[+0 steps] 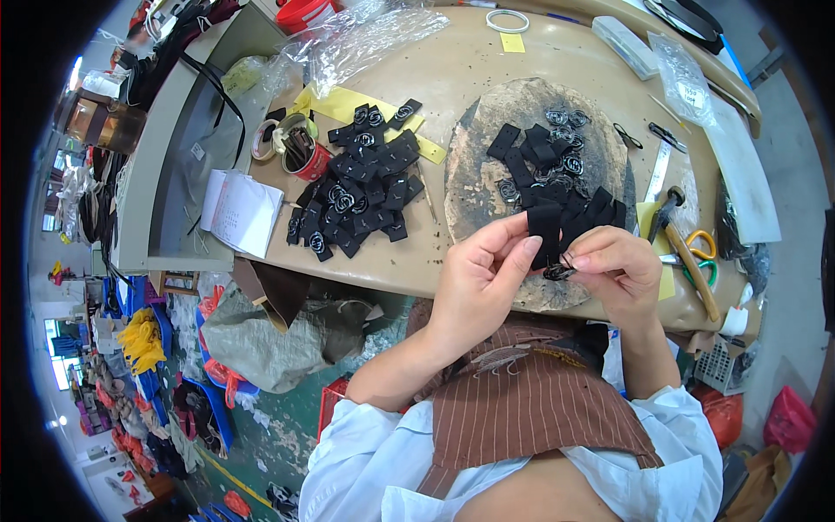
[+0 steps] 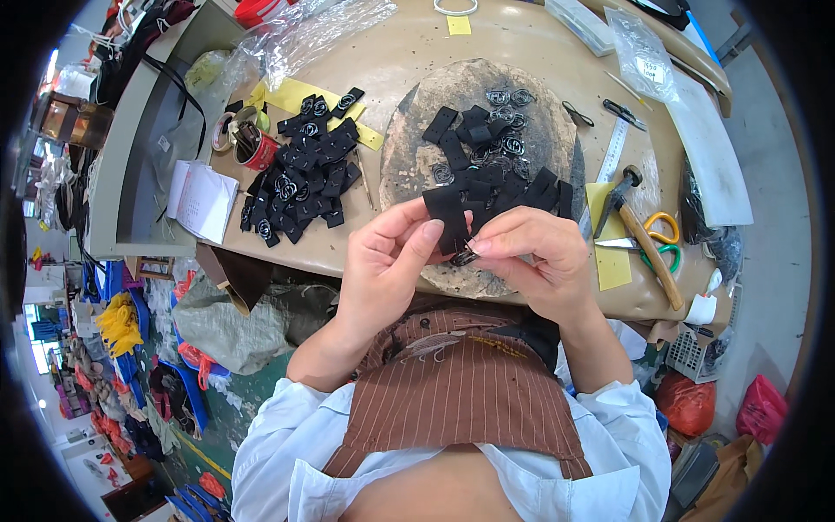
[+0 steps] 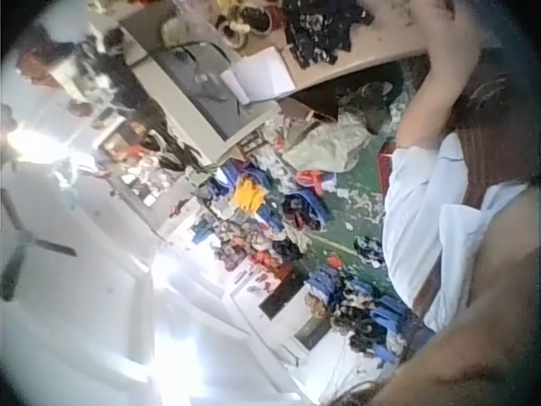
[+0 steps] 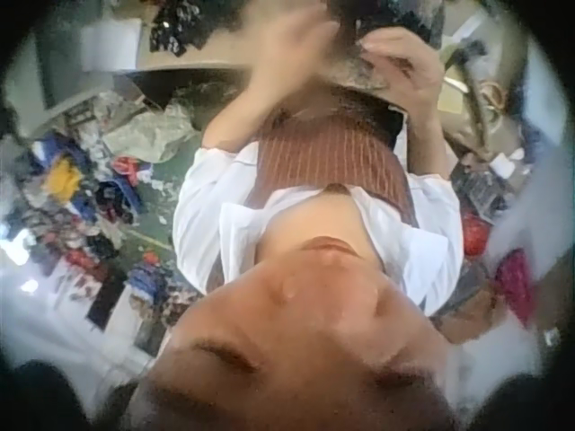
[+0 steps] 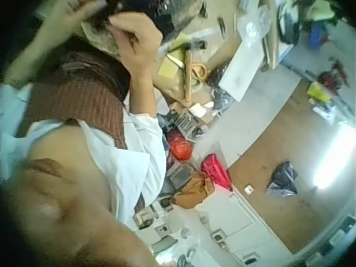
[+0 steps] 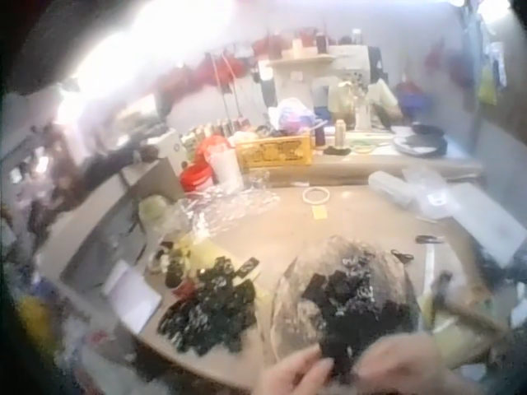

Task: The person assembles small black fabric keychains by hand. They pick up a fabric piece and a metal ring, attach the ring to the fabric, and place the finished item on the table. The process is repeated continuously throughout the clip.

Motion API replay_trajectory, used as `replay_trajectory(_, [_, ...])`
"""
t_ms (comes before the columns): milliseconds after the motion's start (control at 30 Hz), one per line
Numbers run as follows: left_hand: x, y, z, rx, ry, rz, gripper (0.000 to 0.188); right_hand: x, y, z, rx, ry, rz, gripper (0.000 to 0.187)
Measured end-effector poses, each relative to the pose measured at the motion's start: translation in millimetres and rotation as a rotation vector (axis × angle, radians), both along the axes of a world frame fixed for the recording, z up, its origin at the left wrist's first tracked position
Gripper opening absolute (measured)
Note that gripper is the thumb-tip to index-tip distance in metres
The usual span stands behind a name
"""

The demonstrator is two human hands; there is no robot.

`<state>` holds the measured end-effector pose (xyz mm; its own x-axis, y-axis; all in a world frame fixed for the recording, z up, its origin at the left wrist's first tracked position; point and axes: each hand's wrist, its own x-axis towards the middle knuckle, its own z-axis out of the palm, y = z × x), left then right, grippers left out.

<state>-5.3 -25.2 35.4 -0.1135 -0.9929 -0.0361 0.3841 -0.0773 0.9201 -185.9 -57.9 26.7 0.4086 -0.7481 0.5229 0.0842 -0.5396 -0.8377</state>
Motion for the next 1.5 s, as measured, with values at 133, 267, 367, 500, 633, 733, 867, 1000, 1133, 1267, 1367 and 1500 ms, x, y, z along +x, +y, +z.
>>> replay_trajectory(133, [2.8, 3.2, -5.6, -0.039, -0.130, -0.014, 0.031, -1.2, -2.8, 5.0, -0.026, 0.064, 0.029, 0.020])
replay_trajectory(267, [3.1, 10.3, -8.6, -0.168, -0.437, -0.019, 0.033, 1.2, -2.9, 7.8, 0.027, 0.133, -0.023, 0.018])
replay_trajectory(367, [-1.5, 17.8, -16.7, -0.171, -0.296, 0.045, 0.033, 5.1, 1.8, 7.4, 0.078, 0.122, -0.076, 0.018])
replay_trajectory(500, [-4.9, 17.4, -11.0, 0.065, 0.014, 0.011, 0.031, 6.6, 6.5, 3.3, 0.135, 0.125, -0.101, 0.018])
replay_trajectory(633, [-1.6, 24.6, -21.3, 0.036, 0.009, -0.024, 0.033, 7.2, 12.4, 3.7, 0.218, 0.099, -0.103, 0.017])
replay_trajectory(733, [3.2, 25.4, -24.7, 0.008, -0.074, -0.083, 0.039, 5.7, 9.7, 1.5, 0.253, 0.083, -0.075, 0.020])
replay_trajectory(867, [8.1, 20.6, -6.3, -0.125, -0.296, -0.205, 0.051, 10.2, 9.9, 10.2, 0.560, -0.058, -0.053, 0.025])
replay_trajectory(1000, [5.2, 16.4, -18.6, -0.038, -0.225, -0.017, 0.053, 4.2, 2.4, -1.8, 0.582, 0.022, 0.149, 0.026])
replay_trajectory(1133, [3.5, 9.9, -29.4, -0.115, -0.087, 0.108, 0.031, 7.8, 11.3, -8.6, 0.679, -0.171, 0.050, 0.022])
replay_trajectory(1267, [-3.5, 7.5, -26.5, -0.084, -0.071, 0.211, 0.023, 22.3, 18.1, -8.0, 0.582, -0.238, -0.127, 0.019])
replay_trajectory(1367, [-5.3, 4.9, -27.3, -0.103, -0.136, 0.218, 0.019, 27.5, 15.5, -11.6, 0.481, -0.248, -0.161, 0.015])
replay_trajectory(1500, [0.2, 2.4, -28.3, -0.080, -0.123, 0.114, 0.017, 22.0, 9.6, -12.1, 0.477, -0.166, -0.086, 0.015])
